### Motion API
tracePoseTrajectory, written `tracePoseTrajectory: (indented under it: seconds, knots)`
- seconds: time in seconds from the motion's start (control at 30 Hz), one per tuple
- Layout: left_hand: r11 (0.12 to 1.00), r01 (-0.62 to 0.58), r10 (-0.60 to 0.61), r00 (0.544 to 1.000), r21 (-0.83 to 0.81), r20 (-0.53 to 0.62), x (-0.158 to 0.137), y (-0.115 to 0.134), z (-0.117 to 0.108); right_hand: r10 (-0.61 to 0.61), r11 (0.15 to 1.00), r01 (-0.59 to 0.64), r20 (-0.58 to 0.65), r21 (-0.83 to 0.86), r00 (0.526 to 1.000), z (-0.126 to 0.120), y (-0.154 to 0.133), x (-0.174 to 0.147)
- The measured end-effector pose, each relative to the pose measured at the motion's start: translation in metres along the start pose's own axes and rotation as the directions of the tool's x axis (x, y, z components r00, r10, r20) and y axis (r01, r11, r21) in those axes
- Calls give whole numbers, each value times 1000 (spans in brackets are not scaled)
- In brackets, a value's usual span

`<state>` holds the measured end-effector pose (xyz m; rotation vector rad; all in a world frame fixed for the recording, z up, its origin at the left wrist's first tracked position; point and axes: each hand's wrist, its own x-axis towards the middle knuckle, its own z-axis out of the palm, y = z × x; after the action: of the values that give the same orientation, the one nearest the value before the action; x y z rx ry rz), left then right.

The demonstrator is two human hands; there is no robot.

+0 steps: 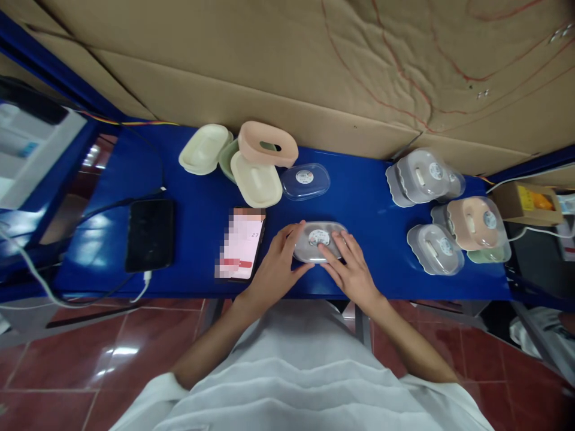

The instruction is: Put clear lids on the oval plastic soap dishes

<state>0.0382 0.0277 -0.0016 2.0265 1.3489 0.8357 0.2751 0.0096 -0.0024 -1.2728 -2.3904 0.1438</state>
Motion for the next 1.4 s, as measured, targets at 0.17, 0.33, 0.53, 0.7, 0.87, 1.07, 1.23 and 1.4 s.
tracePoseTrajectory:
  seconds: [0.17,0.33,0.53,0.7,0.87,1.07,1.23,1.4]
  knots:
    - [999,-39,38,999,24,26,1,-2,-13,23,1000,-23,1,-10,1000,-1,13,-3]
    - [940,-49,93,989,337,-115,26,-11,-52,198,960,-213,-93,-183,976,-18,47,17]
    - [705,-69,47,998,706,51,87,-21,-64,72,979,-68,14,-193,997,-9,42,100]
    - [670,-75,48,997,739,58,97,-16,-66,47,980,-15,161,-196,986,17,34,141]
    - [769,-132,138,990,625,39,58,-4,-80,211,956,-203,14,-213,977,13,49,154]
    - [813,-305,203,947,496,249,14,9,-72,-43,999,44,72,-9,996,17,69,216]
    - [755,-419,275,901,504,335,6,0,-50,-89,993,80,111,82,990,21,70,232]
    - [782,-418,358,908,462,217,22,-19,-63,-135,983,147,-112,111,985,-11,67,150]
